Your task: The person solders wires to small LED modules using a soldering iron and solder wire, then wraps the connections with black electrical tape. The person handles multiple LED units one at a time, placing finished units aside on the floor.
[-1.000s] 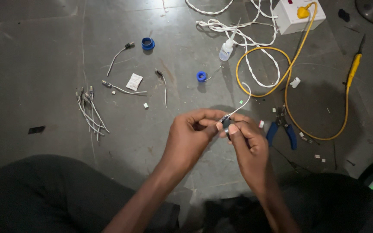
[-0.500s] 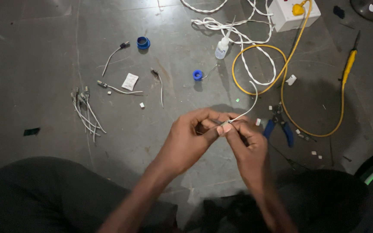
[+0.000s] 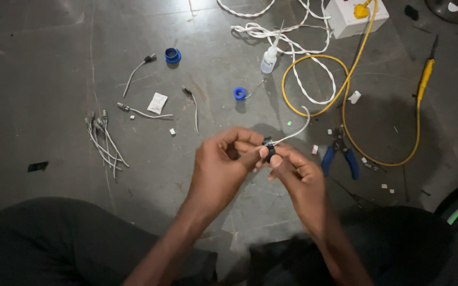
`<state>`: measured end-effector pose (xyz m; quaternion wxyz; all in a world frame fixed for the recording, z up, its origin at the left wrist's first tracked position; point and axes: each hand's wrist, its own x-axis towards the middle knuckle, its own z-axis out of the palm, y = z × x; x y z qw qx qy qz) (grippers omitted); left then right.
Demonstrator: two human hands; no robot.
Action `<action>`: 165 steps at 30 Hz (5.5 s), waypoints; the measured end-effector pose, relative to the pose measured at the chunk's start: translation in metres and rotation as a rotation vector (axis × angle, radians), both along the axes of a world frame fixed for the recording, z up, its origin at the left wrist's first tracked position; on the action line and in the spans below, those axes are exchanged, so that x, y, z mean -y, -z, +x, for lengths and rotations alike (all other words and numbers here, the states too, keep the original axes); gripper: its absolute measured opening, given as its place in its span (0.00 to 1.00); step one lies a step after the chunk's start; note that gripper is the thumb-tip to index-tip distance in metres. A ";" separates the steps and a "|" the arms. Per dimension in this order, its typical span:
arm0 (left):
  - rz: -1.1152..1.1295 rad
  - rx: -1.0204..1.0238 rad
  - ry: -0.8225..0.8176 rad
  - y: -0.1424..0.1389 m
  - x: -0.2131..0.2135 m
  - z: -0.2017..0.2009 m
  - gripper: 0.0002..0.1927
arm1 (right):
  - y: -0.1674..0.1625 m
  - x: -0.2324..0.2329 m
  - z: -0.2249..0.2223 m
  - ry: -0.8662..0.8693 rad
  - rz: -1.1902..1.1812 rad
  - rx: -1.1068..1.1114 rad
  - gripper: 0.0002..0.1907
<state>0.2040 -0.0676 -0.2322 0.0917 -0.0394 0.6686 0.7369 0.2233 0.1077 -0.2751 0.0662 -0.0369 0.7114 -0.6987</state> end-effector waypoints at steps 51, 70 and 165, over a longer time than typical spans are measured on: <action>0.088 0.095 0.134 0.029 -0.025 0.007 0.10 | -0.005 -0.014 -0.003 0.195 -0.375 0.265 0.20; -0.096 0.058 0.067 0.005 -0.021 0.008 0.10 | -0.006 -0.018 -0.002 0.094 -0.177 0.216 0.13; -0.063 -0.098 0.139 0.002 -0.007 -0.004 0.04 | -0.029 -0.006 0.010 0.135 0.552 -0.329 0.06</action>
